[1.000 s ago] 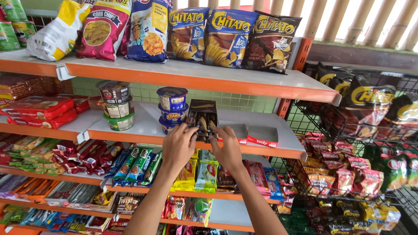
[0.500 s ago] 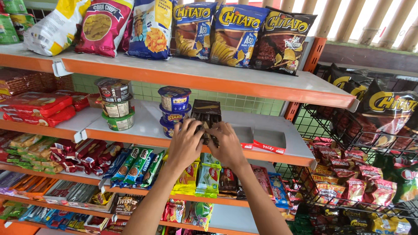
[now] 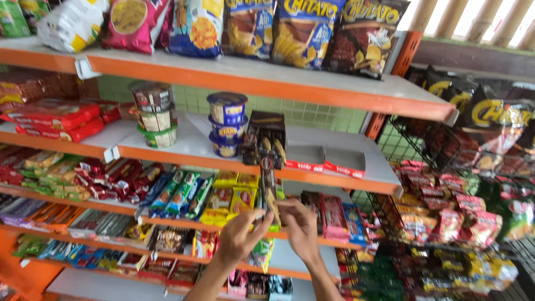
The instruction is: The person picks up snack boxes and packs from a store shelf and places them into a blue shopping basket on the floor.
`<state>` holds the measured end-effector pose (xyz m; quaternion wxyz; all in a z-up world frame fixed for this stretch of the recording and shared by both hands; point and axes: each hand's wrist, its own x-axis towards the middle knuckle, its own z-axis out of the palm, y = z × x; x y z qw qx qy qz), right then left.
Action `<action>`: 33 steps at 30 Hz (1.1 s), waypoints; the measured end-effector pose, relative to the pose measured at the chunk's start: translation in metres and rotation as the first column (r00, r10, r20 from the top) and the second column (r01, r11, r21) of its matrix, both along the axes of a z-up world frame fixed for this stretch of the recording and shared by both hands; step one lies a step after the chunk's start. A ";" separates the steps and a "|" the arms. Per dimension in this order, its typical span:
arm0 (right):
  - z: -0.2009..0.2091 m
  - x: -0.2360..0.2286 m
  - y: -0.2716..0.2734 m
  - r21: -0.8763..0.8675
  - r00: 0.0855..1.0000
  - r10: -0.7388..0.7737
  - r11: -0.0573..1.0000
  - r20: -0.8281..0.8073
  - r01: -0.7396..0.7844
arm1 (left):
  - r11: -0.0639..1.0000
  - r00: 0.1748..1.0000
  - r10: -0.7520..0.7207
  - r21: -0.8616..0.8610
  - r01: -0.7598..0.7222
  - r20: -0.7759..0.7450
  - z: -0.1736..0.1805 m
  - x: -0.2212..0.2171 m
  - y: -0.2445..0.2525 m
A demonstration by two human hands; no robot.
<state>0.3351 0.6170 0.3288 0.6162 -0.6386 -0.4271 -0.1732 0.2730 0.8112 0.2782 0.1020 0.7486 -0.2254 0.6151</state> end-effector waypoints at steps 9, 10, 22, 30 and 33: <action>-0.080 -0.119 -0.080 0.123 0.653 0.126 0.991 -0.747 -0.051 | 0.960 0.917 -0.261 -0.179 0.215 -0.300 -0.094 -0.136 -0.093; -0.089 -0.130 -0.091 0.073 0.670 0.044 0.997 -0.741 0.014 | 0.925 0.852 -0.357 -0.276 0.263 -0.384 -0.101 -0.149 -0.104; -0.207 -0.247 -0.280 0.004 0.602 -0.203 0.946 -0.772 0.324 | -0.041 0.262 -0.963 -0.934 -0.356 -0.057 -0.137 -0.186 -0.210; -0.247 -0.334 -0.400 0.099 0.300 -0.240 0.606 -0.924 0.789 | -0.247 0.115 -0.968 -0.759 -0.603 0.224 -0.205 -0.219 -0.356; -0.276 -0.369 -0.454 0.183 0.281 -0.151 0.465 -0.948 0.866 | -0.225 0.034 -0.960 -0.691 -0.687 0.279 -0.184 -0.237 -0.418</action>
